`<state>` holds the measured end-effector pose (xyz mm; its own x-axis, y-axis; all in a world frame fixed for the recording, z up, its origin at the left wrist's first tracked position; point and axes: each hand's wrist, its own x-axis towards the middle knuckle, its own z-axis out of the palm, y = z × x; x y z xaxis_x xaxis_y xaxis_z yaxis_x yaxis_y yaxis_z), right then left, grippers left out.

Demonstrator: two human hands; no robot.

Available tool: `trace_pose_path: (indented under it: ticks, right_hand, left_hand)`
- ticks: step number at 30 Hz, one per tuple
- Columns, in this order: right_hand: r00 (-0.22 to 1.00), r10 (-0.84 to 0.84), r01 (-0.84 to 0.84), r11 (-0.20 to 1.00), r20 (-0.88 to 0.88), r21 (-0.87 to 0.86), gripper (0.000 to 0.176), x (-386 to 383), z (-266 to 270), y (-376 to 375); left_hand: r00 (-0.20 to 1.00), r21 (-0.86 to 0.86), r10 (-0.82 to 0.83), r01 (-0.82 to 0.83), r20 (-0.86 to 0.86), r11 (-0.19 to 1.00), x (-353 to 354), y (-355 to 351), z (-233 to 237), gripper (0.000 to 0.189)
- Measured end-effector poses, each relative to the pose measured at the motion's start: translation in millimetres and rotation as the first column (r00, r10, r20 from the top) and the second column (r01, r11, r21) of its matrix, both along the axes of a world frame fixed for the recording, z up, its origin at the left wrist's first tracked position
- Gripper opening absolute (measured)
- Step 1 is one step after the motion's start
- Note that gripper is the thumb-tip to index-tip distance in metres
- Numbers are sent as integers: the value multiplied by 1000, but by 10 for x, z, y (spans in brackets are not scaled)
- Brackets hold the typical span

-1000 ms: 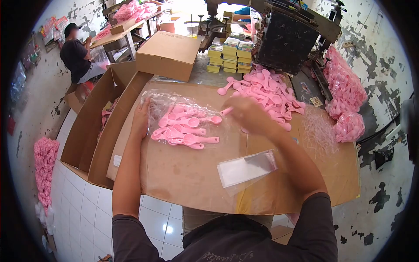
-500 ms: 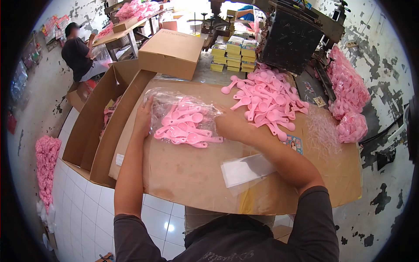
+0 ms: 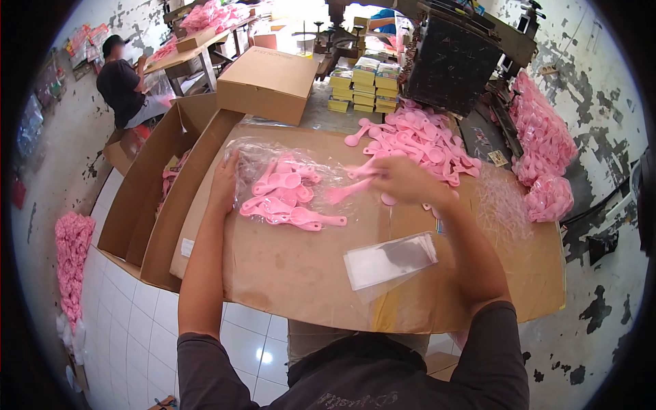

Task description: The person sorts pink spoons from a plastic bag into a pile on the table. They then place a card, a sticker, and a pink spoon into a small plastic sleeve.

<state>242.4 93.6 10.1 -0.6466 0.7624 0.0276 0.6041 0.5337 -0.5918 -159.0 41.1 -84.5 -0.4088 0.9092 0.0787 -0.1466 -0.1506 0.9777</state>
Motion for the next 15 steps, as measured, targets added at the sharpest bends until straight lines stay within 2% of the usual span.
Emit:
trace_pose_path:
  ticks: [2,3,4,5,8,9,10,12,15]
  right_hand:
    - [988,-140,136,989,62,64,31,313,223,251]
    - [980,-197,172,916,33,361,28,450,178,382]
    - [970,-242,196,757,-11,623,26,571,40,537]
    - [961,-270,206,527,-67,825,23,630,-40,611]
    - [974,-43,216,458,-221,862,22,235,1,232]
    - [980,100,52,706,-173,706,23,84,-104,131]
    - [955,247,-140,865,-167,481,24,-69,-222,14]
    - [940,313,-270,925,-133,267,31,-382,-393,-266]
    - [968,240,-241,971,70,3,41,-762,-399,-402]
  left_hand:
    - [1000,-11,-2,2,-9,1000,23,-18,6,42]
    - [1000,-12,1,-1,-6,1000,57,-31,52,42]
    - [1000,-13,2,-2,-3,1000,82,-34,76,42]
    - [1000,-9,-3,4,12,1000,78,-17,54,41]
    - [999,-10,8,-8,35,1000,59,-5,33,41]
    - [999,-22,29,-28,30,999,118,-47,107,40]
    - [999,-36,47,-46,22,998,147,-78,143,39]
    - [999,-28,31,-30,24,999,117,-74,102,39]
    - [1000,7,11,-11,11,1000,104,-67,76,39]
